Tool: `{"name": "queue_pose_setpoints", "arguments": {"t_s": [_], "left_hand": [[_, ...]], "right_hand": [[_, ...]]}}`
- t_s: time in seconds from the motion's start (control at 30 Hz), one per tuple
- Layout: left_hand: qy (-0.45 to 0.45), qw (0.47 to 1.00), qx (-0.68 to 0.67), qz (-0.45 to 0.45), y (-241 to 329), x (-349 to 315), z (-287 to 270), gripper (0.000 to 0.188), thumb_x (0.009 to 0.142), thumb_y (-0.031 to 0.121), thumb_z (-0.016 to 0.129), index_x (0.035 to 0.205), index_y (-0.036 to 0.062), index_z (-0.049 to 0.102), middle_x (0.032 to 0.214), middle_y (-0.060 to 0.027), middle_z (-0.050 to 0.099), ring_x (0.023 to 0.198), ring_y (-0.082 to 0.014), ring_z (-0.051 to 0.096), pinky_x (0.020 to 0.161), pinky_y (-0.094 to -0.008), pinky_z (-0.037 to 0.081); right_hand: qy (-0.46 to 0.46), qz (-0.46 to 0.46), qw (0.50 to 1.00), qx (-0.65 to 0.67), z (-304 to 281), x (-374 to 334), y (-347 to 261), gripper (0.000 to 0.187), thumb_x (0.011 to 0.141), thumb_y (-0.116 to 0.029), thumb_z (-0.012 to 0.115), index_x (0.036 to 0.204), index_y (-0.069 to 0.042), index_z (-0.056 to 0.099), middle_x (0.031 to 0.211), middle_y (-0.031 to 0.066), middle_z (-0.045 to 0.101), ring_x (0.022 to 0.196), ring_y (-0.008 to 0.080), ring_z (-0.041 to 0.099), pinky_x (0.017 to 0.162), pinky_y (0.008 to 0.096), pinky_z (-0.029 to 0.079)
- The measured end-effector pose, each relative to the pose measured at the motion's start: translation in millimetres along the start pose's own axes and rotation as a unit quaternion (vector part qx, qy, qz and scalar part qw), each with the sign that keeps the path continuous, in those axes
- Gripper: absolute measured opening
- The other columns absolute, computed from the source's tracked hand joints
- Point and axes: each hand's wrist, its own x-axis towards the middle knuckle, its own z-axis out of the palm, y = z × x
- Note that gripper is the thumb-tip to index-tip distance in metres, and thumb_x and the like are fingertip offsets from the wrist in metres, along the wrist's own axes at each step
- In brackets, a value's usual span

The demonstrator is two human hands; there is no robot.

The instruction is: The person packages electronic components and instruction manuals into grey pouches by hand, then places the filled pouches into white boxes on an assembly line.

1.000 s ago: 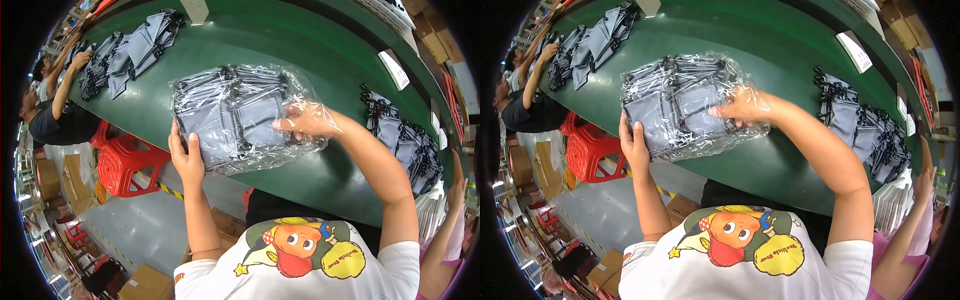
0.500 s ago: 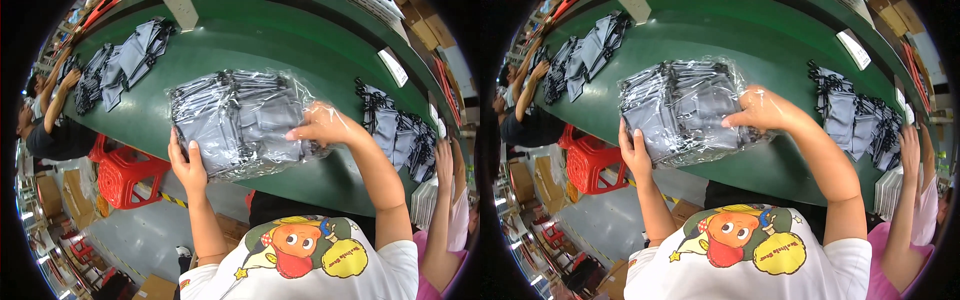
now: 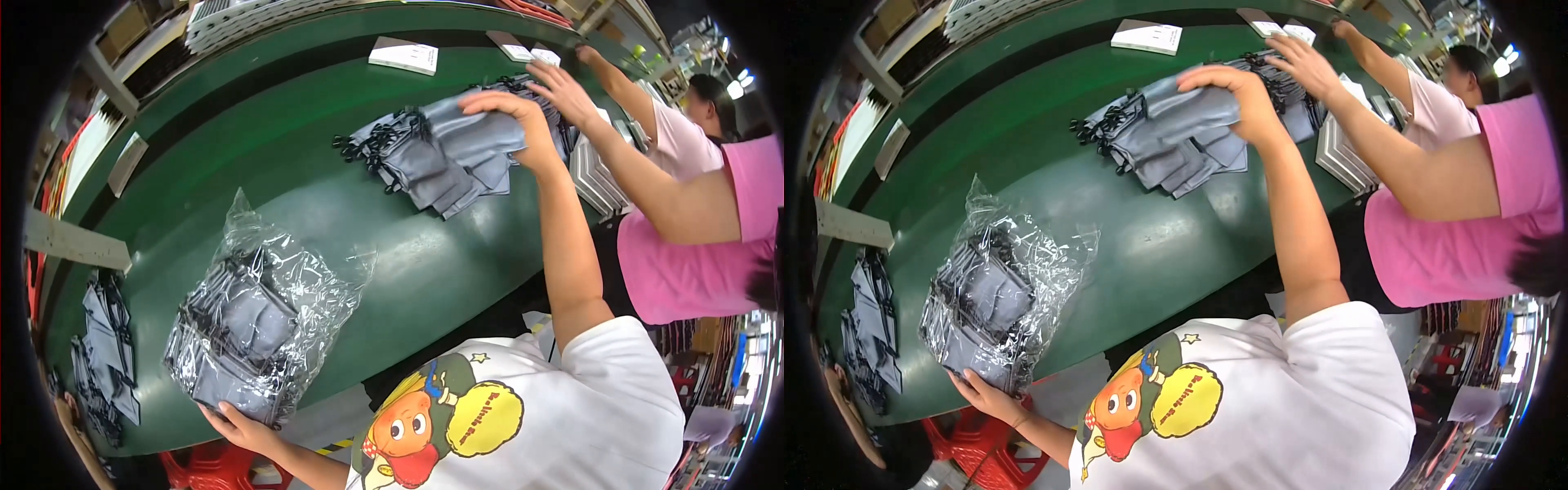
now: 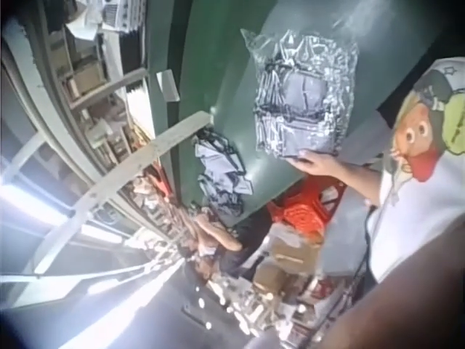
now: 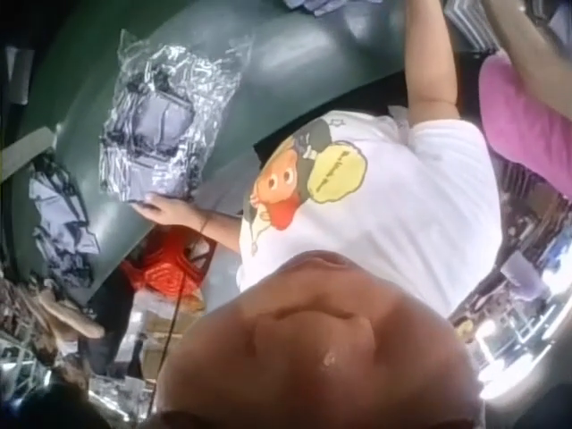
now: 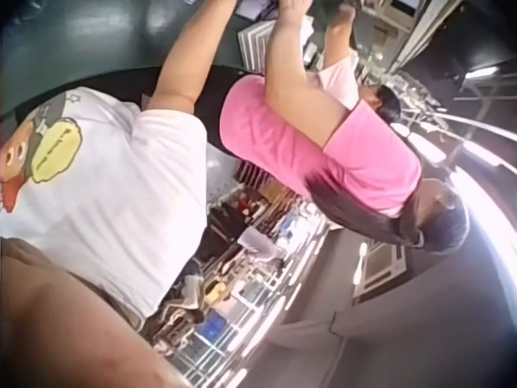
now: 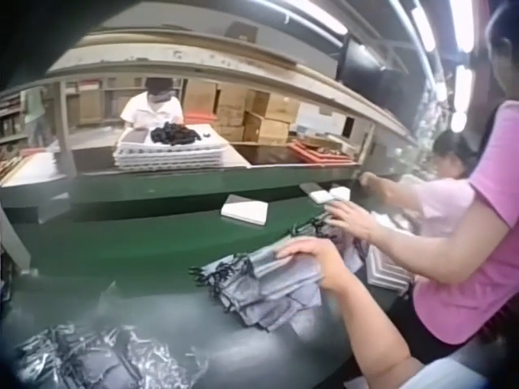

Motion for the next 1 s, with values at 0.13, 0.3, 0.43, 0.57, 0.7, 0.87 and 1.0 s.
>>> {"name": "queue_pose_setpoints", "arguments": {"t_s": [0.13, 0.3, 0.43, 0.57, 0.7, 0.87, 1.0], "left_hand": [[-0.006, 1.000, -0.018, 0.006, -4, -3, 3, 0.048, 0.094, 0.025, 0.044, 0.133, -0.0042, 0.037, 0.136, -0.0204, 0.040, 0.124, -0.0292, 0.040, 0.103, -0.0323, 0.030], [0.000, 0.999, -0.031, -0.009, 5, -5, 3, 0.049, 0.094, 0.025, 0.044, 0.132, -0.0046, 0.037, 0.136, -0.0210, 0.040, 0.125, -0.0300, 0.039, 0.104, -0.0326, 0.030], [0.005, 0.999, -0.034, -0.023, 12, -5, 3, 0.049, 0.094, 0.024, 0.044, 0.133, -0.0045, 0.037, 0.136, -0.0212, 0.040, 0.125, -0.0299, 0.039, 0.103, -0.0325, 0.030], [0.013, 1.000, -0.018, -0.018, 5, -4, -8, 0.048, 0.093, 0.023, 0.046, 0.132, -0.0047, 0.038, 0.135, -0.0216, 0.041, 0.123, -0.0294, 0.041, 0.102, -0.0323, 0.031], [0.019, 0.999, -0.014, -0.029, 3, -7, 9, 0.046, 0.090, 0.016, 0.051, 0.130, -0.0060, 0.041, 0.132, -0.0210, 0.044, 0.119, -0.0265, 0.045, 0.100, -0.0317, 0.033], [0.026, 0.995, -0.096, -0.016, 5, -5, 9, 0.045, 0.089, 0.011, 0.050, 0.130, -0.0061, 0.040, 0.127, -0.0186, 0.047, 0.115, -0.0257, 0.046, 0.098, -0.0318, 0.034], [0.003, 0.998, -0.062, 0.009, 9, -8, 3, 0.045, 0.089, 0.009, 0.049, 0.130, -0.0061, 0.039, 0.127, -0.0183, 0.046, 0.115, -0.0268, 0.047, 0.098, -0.0327, 0.035]], "right_hand": [[-0.049, -0.026, 0.997, -0.050, -22, -13, 31, 0.025, 0.066, 0.003, 0.062, 0.089, -0.004, 0.067, 0.117, 0.0094, 0.057, 0.100, 0.0203, 0.056, 0.085, 0.0269, 0.044], [-0.076, -0.012, 0.973, -0.217, -30, -37, 57, 0.034, 0.067, 0.006, 0.058, 0.097, -0.008, 0.068, 0.129, 0.0087, 0.050, 0.113, 0.0245, 0.050, 0.088, 0.0306, 0.045], [-0.096, -0.005, 0.941, -0.326, -46, -41, 58, 0.041, 0.071, 0.009, 0.052, 0.103, -0.011, 0.067, 0.129, 0.0058, 0.051, 0.110, 0.0260, 0.053, 0.087, 0.0323, 0.046], [-0.050, 0.033, 0.920, -0.388, -53, -40, 64, 0.031, 0.075, 0.003, 0.052, 0.100, -0.007, 0.067, 0.123, 0.0050, 0.056, 0.091, 0.0225, 0.061, 0.080, 0.0294, 0.047], [0.021, 0.069, 0.929, -0.364, 10, -51, 24, 0.040, 0.085, -0.015, 0.056, 0.125, -0.011, 0.051, 0.126, 0.0110, 0.052, 0.113, 0.0281, 0.051, 0.093, 0.0383, 0.040], [0.023, 0.003, 0.855, -0.517, 59, -53, 27, 0.043, 0.084, -0.011, 0.054, 0.126, -0.005, 0.048, 0.130, 0.0143, 0.048, 0.119, 0.0308, 0.046, 0.097, 0.0441, 0.036], [-0.096, -0.065, 0.993, -0.014, 99, -13, -35, 0.033, 0.082, 0.003, 0.046, 0.114, 0.002, 0.057, 0.117, 0.0165, 0.057, 0.104, 0.0276, 0.058, 0.087, 0.0387, 0.048]]}}
